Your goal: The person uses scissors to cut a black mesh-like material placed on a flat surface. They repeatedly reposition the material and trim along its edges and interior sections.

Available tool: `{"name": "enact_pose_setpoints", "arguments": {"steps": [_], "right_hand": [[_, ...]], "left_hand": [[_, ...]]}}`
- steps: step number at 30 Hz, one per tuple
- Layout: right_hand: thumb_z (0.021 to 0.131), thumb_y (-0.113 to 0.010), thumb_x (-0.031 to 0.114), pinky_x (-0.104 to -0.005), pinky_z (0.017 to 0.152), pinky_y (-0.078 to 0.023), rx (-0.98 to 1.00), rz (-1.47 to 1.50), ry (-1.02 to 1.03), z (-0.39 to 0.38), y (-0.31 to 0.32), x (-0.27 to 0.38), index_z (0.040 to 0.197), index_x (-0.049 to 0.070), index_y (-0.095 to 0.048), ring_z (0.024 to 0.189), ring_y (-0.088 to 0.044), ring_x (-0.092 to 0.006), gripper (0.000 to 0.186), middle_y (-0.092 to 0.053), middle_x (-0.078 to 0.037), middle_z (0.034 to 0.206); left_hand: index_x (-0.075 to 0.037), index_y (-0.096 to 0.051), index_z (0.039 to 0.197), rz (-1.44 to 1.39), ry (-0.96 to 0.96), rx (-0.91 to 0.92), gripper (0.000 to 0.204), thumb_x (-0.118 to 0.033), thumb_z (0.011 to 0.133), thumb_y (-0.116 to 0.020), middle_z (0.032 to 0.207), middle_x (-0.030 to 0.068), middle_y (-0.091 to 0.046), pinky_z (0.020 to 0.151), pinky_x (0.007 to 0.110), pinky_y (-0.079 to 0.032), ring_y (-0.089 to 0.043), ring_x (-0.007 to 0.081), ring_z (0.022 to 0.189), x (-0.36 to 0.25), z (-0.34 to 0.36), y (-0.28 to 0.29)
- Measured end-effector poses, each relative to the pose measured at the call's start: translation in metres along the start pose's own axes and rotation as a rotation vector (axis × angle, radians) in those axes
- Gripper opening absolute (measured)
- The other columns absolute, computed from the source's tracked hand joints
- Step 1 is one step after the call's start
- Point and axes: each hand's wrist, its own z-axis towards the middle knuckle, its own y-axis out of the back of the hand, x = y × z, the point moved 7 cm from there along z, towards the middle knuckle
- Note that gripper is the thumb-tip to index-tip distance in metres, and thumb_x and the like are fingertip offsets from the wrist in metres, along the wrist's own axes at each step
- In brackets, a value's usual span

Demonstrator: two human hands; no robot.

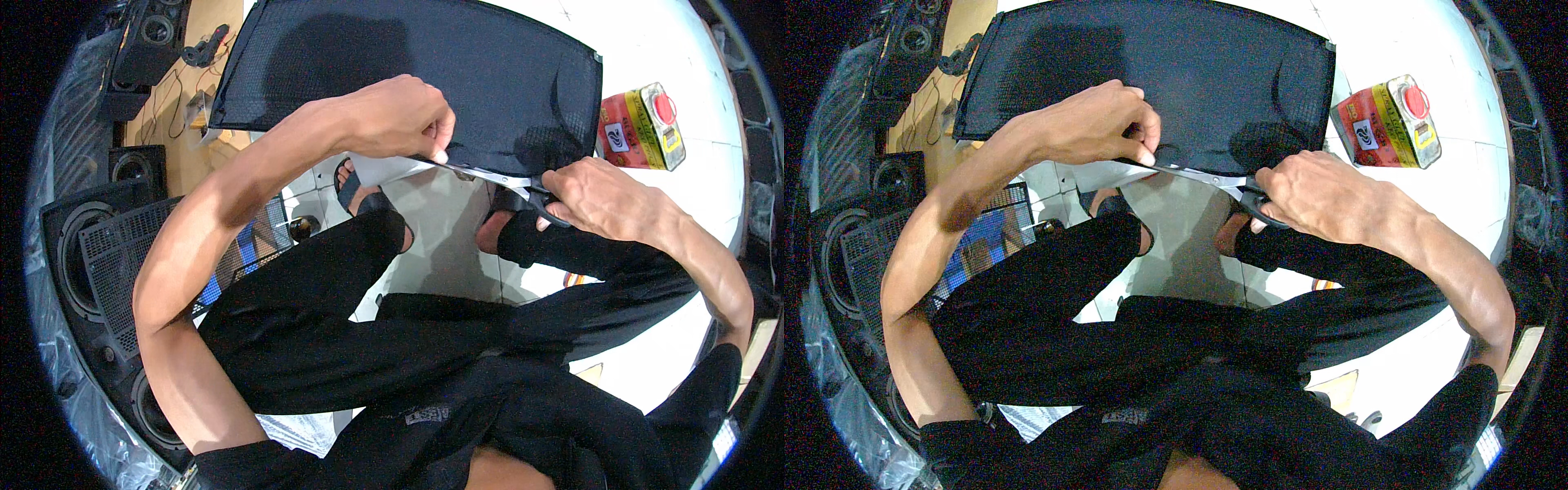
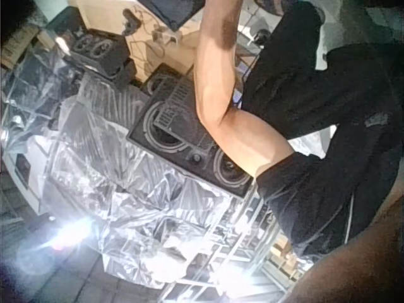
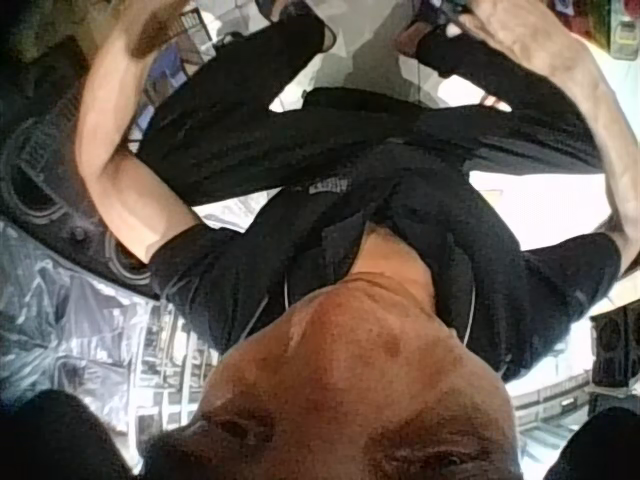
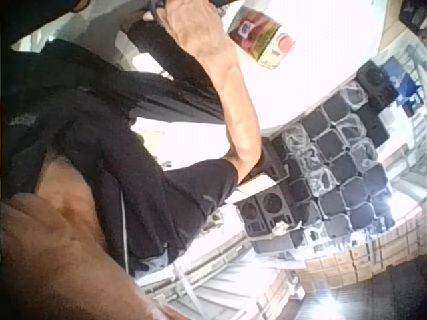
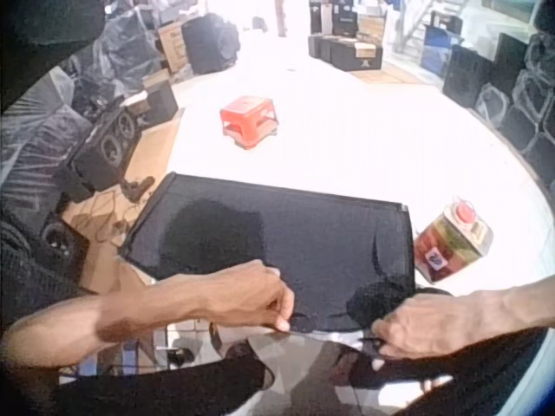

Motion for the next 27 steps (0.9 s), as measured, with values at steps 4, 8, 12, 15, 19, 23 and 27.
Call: {"name": "enact_pose_setpoints", "arguments": {"steps": [4,8,12,15,19,23,27], "right_hand": [[0.094,-0.065,0.022,-0.0502,0.070,-0.055,0.024,0.031,-0.006,0.001,0.004,0.003,0.090,-0.005,-0.062,0.076,-0.068,-0.0423,0.027,-0.066,-0.023,0.071],[0.094,-0.065,0.019,-0.0484,0.070,-0.053,0.027,-0.014,0.002,-0.002,0.004,0.004,0.088,-0.005,-0.059,0.076,-0.068,-0.0404,0.026,-0.065,-0.023,0.074],[0.093,-0.065,0.017,-0.0475,0.071,-0.052,0.051,-0.017,-0.012,0.000,0.004,0.005,0.086,-0.006,-0.058,0.078,-0.067,-0.0408,0.025,-0.065,-0.023,0.076],[0.092,-0.065,0.015,-0.0477,0.071,-0.052,0.065,-0.007,-0.021,0.003,0.003,0.004,0.086,-0.006,-0.057,0.078,-0.067,-0.0413,0.023,-0.065,-0.023,0.077],[0.091,-0.066,0.014,-0.0474,0.070,-0.053,0.051,-0.006,-0.013,0.004,0.001,0.003,0.085,-0.006,-0.057,0.076,-0.067,-0.0413,0.023,-0.064,-0.023,0.075],[0.092,-0.066,0.017,-0.0499,0.069,-0.054,0.053,0.034,-0.024,0.005,0.001,0.001,0.085,-0.006,-0.060,0.075,-0.067,-0.0429,0.025,-0.064,-0.024,0.070],[0.091,-0.065,0.012,-0.0478,0.069,-0.053,0.073,0.044,-0.008,0.003,0.001,0.003,0.086,-0.007,-0.057,0.075,-0.067,-0.0422,0.022,-0.063,-0.023,0.073]], "left_hand": [[-0.002,-0.070,0.085,0.035,-0.081,-0.054,0.018,-0.020,0.084,-0.072,0.076,0.0096,-0.066,0.074,0.040,-0.050,-0.064,0.0278,0.078,0.010,0.003,-0.004],[-0.005,-0.067,0.084,0.024,-0.096,-0.011,0.016,-0.020,0.087,-0.068,0.078,0.0059,-0.063,0.083,0.038,-0.045,-0.058,0.0243,0.082,0.010,0.004,-0.009],[-0.007,-0.065,0.087,0.052,-0.140,0.030,0.014,-0.021,0.091,-0.065,0.081,0.0036,-0.062,0.090,0.038,-0.039,-0.054,0.0224,0.087,0.006,0.003,-0.009],[-0.007,-0.065,0.086,0.070,-0.144,0.035,0.015,-0.022,0.091,-0.064,0.082,0.0032,-0.062,0.089,0.039,-0.040,-0.054,0.0223,0.088,0.005,0.003,-0.008],[-0.007,-0.065,0.087,0.072,-0.140,0.040,0.015,-0.021,0.092,-0.063,0.083,0.0030,-0.062,0.090,0.039,-0.039,-0.054,0.0224,0.088,0.006,0.002,-0.009],[-0.007,-0.065,0.088,0.076,-0.130,0.035,0.015,-0.021,0.093,-0.062,0.083,0.0034,-0.061,0.091,0.039,-0.039,-0.054,0.0225,0.088,0.007,0.001,-0.010],[-0.007,-0.063,0.088,0.097,-0.145,0.027,0.016,-0.021,0.094,-0.062,0.082,0.0043,-0.059,0.092,0.041,-0.039,-0.053,0.0226,0.089,0.006,0.001,-0.007]]}}
